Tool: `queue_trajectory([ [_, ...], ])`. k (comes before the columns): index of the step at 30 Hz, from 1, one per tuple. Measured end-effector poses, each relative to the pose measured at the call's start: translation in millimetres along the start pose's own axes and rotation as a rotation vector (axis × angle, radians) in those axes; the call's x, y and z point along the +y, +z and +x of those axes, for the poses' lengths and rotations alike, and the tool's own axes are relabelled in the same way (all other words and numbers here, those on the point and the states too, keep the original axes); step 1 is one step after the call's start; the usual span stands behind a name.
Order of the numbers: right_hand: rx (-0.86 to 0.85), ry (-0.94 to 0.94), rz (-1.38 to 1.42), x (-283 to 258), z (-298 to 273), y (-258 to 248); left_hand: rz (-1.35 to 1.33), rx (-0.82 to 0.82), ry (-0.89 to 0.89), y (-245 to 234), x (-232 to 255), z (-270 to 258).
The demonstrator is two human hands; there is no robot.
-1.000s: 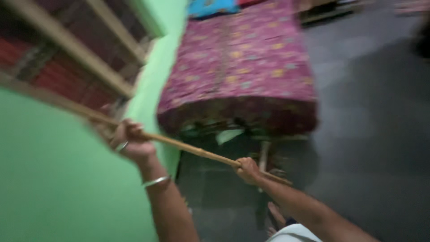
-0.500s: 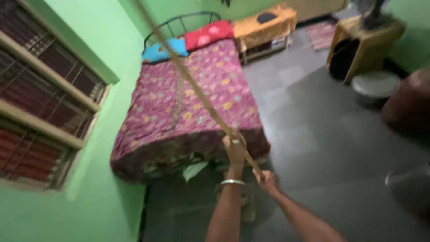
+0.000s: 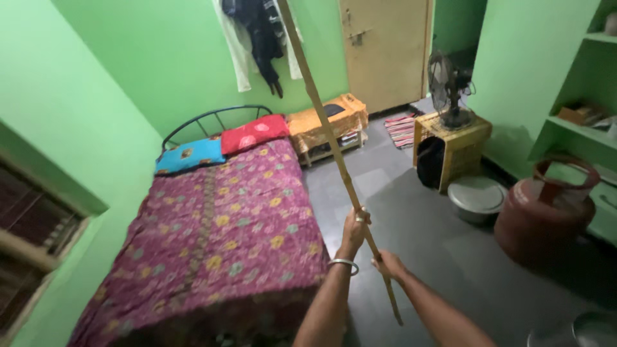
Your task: The person picks up a long wooden pole, moves through the home to a corner of the room, and applies a substance to a small cup or trap placed on the floor using their hands and the pole.
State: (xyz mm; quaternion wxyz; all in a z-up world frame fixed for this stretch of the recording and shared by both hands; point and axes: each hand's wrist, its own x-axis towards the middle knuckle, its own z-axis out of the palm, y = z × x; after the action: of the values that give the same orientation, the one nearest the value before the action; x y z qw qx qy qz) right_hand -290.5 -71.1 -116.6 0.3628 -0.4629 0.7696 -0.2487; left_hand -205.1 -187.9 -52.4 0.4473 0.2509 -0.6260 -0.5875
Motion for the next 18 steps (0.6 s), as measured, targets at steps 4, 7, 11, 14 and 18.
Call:
queue_trajectory([
  [4, 0.183, -0.183, -0.022, 15.4, 89.2, -37.7, 0.384, -0.173, -0.079, 9.9, -20.9, 75.7],
  [7, 0.173, -0.157, 0.096, 56.7, 148.7, -33.4, 0.447, -0.261, -0.043, 15.0, -69.7, 99.1],
  [11, 0.188, -0.155, 0.171, 54.2, 289.7, -88.8, 0.503, -0.245, 0.028, 41.7, -106.1, 210.9],
  [14, 0.19, -0.101, 0.262, 75.7, 343.6, -89.9, 0.421, -0.215, -0.035, 47.0, -135.9, 254.9],
  [18, 0.233, -0.088, 0.421, 85.2, 438.8, -122.1, 0.494, -0.185, -0.095, 55.4, -153.0, 319.0],
])
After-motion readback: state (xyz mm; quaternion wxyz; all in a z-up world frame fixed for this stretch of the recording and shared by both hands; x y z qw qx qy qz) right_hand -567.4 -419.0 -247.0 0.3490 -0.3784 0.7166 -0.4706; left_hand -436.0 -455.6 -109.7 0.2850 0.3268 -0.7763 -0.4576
